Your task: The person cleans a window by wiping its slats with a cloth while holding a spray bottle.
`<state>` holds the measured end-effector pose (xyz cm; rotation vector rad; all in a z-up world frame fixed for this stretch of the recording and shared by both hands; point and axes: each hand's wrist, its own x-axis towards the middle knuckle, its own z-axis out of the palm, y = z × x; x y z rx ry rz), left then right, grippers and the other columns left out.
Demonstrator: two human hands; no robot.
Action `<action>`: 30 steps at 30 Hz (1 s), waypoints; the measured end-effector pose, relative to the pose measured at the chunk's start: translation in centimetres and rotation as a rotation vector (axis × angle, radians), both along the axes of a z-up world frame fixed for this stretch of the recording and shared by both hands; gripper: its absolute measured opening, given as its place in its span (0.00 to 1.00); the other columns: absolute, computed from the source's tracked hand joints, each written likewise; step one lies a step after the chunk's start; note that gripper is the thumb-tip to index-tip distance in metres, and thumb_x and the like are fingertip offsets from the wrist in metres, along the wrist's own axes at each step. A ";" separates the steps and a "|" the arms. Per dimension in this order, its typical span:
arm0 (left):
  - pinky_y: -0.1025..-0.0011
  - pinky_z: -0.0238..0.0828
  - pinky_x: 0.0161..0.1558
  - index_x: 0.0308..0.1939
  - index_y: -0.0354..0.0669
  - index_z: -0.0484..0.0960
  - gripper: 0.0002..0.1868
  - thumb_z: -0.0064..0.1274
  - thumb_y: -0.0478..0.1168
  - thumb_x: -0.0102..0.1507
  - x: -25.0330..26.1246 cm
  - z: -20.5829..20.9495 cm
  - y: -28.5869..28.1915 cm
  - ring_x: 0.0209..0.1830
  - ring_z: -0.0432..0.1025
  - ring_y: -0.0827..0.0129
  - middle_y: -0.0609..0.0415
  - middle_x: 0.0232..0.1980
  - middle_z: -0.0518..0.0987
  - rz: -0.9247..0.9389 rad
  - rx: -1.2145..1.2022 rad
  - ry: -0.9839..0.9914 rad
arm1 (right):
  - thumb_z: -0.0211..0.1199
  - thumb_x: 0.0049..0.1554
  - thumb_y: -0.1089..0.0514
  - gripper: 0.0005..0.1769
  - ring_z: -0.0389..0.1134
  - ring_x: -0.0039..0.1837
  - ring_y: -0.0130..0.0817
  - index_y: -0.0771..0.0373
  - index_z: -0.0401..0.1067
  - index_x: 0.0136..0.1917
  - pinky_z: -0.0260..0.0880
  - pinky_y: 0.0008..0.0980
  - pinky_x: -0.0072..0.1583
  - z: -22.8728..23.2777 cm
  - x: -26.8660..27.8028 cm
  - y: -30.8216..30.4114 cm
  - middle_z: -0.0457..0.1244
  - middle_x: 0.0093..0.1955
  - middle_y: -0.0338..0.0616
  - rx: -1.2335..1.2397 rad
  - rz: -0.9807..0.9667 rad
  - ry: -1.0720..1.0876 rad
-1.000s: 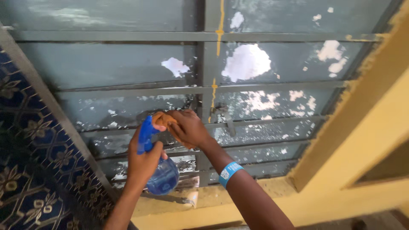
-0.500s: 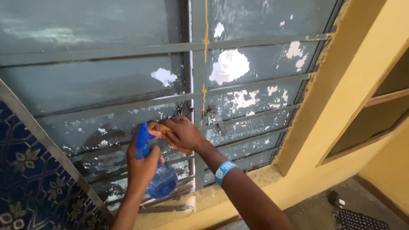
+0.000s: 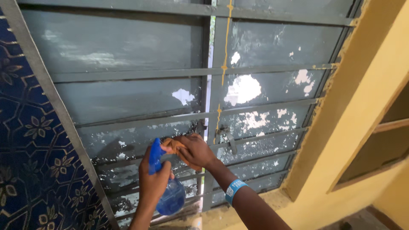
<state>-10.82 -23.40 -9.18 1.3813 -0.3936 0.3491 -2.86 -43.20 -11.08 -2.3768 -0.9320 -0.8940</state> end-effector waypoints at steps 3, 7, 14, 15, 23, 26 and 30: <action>0.72 0.71 0.19 0.50 0.38 0.74 0.19 0.46 0.21 0.56 -0.3 -0.1 -0.2 0.17 0.73 0.72 0.52 0.48 0.82 0.006 0.011 -0.015 | 0.54 0.63 0.51 0.21 0.70 0.56 0.50 0.59 0.67 0.67 0.59 0.48 0.70 0.2 0.1 -0.2 0.69 0.47 0.52 -0.023 -0.006 0.020; 0.72 0.69 0.19 0.52 0.39 0.76 0.21 0.46 0.21 0.56 -0.1 -0.7 -1.6 0.17 0.73 0.72 0.52 0.48 0.82 0.004 -0.026 -0.054 | 0.55 0.64 0.51 0.20 0.70 0.56 0.51 0.58 0.68 0.67 0.59 0.48 0.69 0.1 0.5 -0.6 0.68 0.47 0.51 -0.053 0.032 0.011; 0.74 0.71 0.20 0.56 0.40 0.75 0.24 0.46 0.22 0.57 -2.9 -3.1 -7.8 0.19 0.71 0.76 0.50 0.47 0.81 0.036 -0.050 -0.150 | 0.67 0.44 0.52 0.34 0.69 0.55 0.53 0.60 0.70 0.64 0.63 0.47 0.63 -1.8 5.1 -2.6 0.67 0.48 0.52 0.026 0.222 -0.144; 0.75 0.70 0.20 0.59 0.41 0.73 0.28 0.46 0.22 0.55 -4.3 -4.4 -8.8 0.20 0.70 0.78 0.52 0.49 0.80 0.046 -0.082 -0.144 | 0.70 0.36 0.51 0.41 0.68 0.54 0.55 0.59 0.70 0.64 0.65 0.47 0.62 -2.5 5.1 -2.7 0.67 0.48 0.53 -0.010 0.208 -0.135; 0.74 0.68 0.21 0.57 0.37 0.76 0.22 0.47 0.22 0.59 -13.7 -8.7 -19.4 0.18 0.69 0.74 0.45 0.42 0.81 0.366 -0.014 0.043 | 0.53 0.65 0.51 0.22 0.62 0.42 0.36 0.62 0.71 0.67 0.64 0.38 0.45 -6.9 -9.1 -13.3 0.67 0.43 0.56 0.639 0.201 0.567; 0.74 0.69 0.22 0.58 0.37 0.75 0.24 0.48 0.22 0.58 -15.6 -9.7 -24.2 0.20 0.70 0.74 0.44 0.43 0.81 0.410 0.012 0.063 | 0.54 0.65 0.54 0.20 0.67 0.55 0.31 0.64 0.66 0.67 0.69 0.33 0.55 -12.1 -13.3 -21.0 0.67 0.58 0.45 1.008 0.424 0.693; 0.73 0.68 0.23 0.55 0.35 0.75 0.21 0.48 0.23 0.58 -15.9 -10.0 -31.1 0.19 0.69 0.72 0.46 0.49 0.83 0.438 0.081 0.098 | 0.55 0.63 0.56 0.20 0.68 0.60 0.30 0.66 0.69 0.66 0.69 0.29 0.60 -18.6 -16.0 -31.7 0.68 0.60 0.46 1.119 0.311 0.796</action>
